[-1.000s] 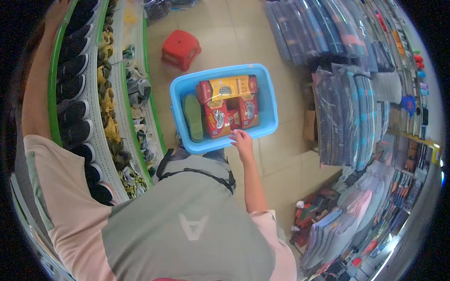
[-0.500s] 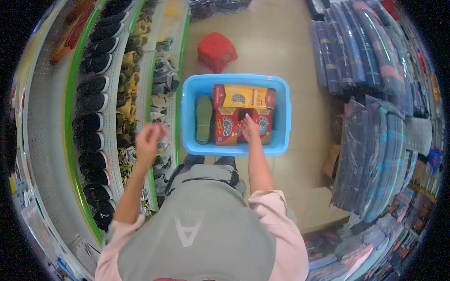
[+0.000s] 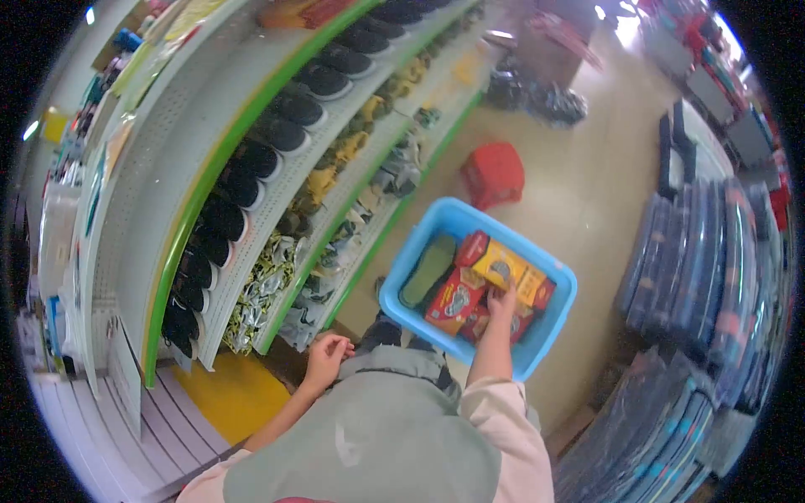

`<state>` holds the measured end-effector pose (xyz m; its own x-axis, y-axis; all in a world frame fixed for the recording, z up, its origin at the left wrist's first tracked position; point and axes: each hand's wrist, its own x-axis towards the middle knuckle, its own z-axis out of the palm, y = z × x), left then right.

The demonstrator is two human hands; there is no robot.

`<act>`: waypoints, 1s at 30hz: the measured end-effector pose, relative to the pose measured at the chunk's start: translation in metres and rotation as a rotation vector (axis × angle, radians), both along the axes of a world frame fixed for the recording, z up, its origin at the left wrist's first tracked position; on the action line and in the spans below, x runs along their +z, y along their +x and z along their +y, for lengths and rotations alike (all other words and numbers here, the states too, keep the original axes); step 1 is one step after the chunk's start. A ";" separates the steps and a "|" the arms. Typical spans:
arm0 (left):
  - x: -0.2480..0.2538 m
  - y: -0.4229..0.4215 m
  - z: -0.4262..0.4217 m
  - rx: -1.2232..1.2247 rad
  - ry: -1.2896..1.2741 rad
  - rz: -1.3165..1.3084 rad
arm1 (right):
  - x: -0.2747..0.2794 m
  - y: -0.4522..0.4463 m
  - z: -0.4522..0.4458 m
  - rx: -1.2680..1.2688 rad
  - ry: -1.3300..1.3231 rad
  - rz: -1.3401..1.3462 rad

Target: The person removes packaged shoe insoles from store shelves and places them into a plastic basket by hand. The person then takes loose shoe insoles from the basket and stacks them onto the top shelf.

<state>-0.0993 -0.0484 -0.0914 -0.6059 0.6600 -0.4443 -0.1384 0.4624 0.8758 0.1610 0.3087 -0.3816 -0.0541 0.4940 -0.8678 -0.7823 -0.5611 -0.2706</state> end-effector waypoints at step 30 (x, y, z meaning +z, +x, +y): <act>0.109 -0.032 0.161 -0.219 0.292 -0.100 | 0.295 -0.136 -0.106 0.755 0.799 0.214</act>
